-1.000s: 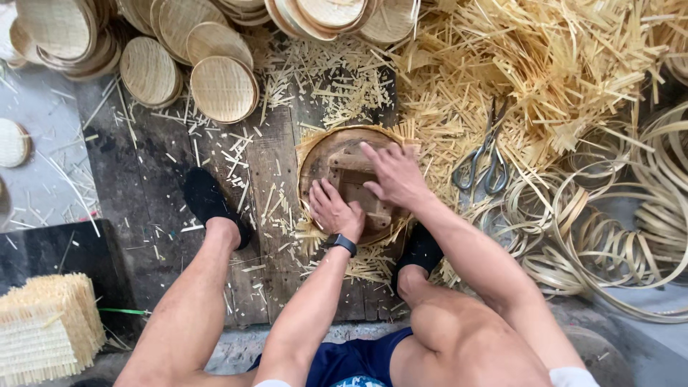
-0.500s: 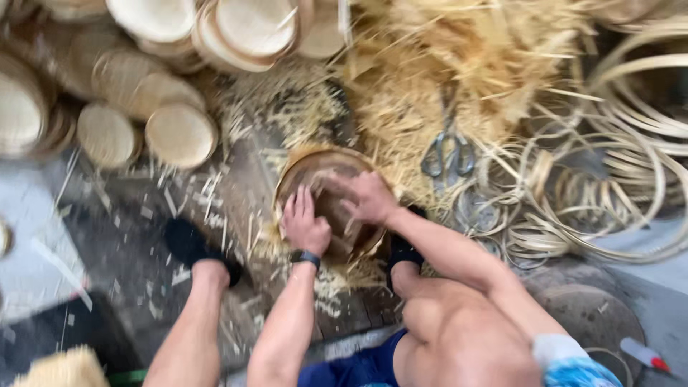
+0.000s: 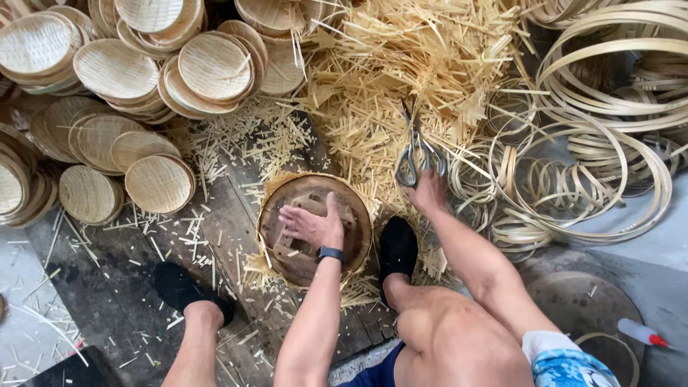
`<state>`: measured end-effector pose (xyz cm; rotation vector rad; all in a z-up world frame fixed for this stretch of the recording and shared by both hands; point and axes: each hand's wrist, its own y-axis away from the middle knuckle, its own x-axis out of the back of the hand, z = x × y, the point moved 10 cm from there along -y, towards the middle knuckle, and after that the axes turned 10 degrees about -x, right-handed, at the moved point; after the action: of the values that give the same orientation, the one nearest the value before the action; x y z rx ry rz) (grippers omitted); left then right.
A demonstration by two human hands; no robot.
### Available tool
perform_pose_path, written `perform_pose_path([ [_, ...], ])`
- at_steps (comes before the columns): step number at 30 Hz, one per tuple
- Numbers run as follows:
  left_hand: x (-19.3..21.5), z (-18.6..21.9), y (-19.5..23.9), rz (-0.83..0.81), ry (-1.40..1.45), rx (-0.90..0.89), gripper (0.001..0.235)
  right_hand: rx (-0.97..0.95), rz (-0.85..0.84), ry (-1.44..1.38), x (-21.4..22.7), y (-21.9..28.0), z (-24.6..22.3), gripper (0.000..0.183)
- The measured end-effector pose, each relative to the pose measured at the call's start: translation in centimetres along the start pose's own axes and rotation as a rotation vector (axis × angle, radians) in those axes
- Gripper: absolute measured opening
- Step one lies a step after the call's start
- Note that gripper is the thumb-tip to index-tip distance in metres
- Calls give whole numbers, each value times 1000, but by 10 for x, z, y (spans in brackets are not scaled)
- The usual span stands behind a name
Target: The person sits on the floor and repeatedly places a woven bamboo mat into a circular frame, then uses shears to trim the excess mat around the frame's edge. The finished plates are stacked nearby.
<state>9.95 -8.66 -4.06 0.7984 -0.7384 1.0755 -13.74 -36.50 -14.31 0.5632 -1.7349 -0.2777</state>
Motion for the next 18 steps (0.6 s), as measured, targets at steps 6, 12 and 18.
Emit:
perform_pose_path([
  [6,-4,8,-1,-67,-170,-53,131,64,166,40,11,-5,10,74],
  [12,-2,26,19,-4,-221,-391,118,-173,-181,-47,-7,-34,22,83],
  [18,-6,21,25,-69,-10,-373,112,-223,-544,-238,1,-5,16,87],
])
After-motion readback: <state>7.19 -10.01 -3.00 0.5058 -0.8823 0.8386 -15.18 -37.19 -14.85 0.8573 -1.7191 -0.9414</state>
